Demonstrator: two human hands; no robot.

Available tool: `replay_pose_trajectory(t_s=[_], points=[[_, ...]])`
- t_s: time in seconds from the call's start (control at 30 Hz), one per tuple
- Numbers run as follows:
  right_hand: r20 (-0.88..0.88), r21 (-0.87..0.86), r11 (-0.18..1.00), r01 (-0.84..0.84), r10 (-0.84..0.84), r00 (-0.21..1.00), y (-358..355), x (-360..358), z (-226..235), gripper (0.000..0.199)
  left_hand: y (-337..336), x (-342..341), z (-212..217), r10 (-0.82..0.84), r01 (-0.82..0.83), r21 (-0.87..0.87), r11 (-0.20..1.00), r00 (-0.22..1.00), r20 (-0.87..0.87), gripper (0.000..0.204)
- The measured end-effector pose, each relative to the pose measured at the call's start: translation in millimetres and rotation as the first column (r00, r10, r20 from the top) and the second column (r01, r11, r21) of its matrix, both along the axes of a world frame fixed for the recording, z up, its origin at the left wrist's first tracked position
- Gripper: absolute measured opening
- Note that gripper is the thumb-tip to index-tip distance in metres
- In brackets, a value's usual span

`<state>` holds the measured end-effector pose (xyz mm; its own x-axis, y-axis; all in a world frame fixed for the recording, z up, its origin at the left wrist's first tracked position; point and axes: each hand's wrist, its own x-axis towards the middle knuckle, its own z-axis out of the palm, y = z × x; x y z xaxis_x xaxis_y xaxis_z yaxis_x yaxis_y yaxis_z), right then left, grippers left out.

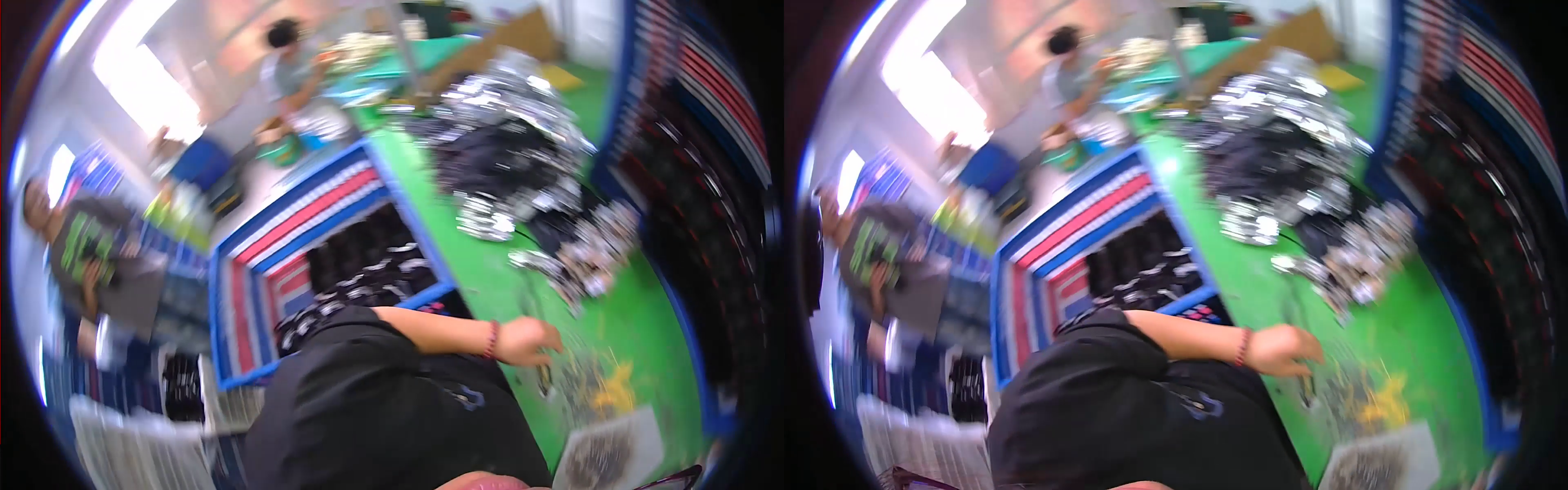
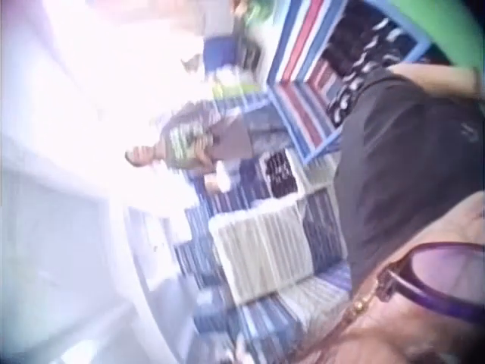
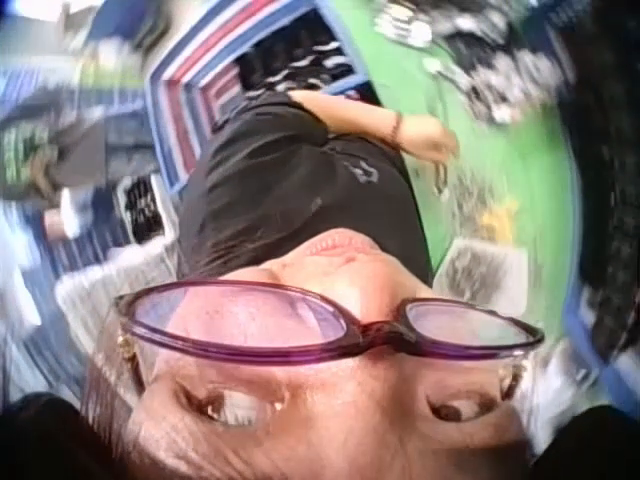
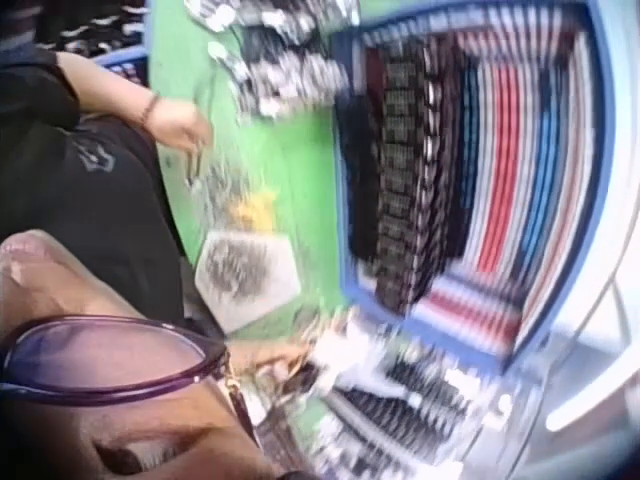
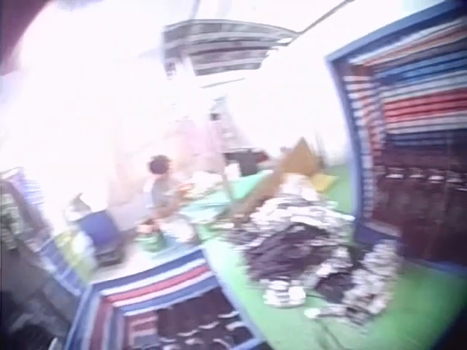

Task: The person solders wires to circuit boards using a soldering iron, stacks toy car shells onto an overhead shelf, and solders components into a toy car shell.

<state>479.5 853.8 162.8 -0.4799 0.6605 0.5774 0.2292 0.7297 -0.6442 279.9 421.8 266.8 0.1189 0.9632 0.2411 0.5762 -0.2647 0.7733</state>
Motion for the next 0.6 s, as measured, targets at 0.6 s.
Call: replay_pose_trajectory(t_s=[0.6], points=[[-0.061,-0.07,0.928,-0.365,0.361,0.93,-211,-183,146,0.038,-55,-49,-50,0.547,-0.438,0.369,0.82,0.79,-0.278,0.055]])
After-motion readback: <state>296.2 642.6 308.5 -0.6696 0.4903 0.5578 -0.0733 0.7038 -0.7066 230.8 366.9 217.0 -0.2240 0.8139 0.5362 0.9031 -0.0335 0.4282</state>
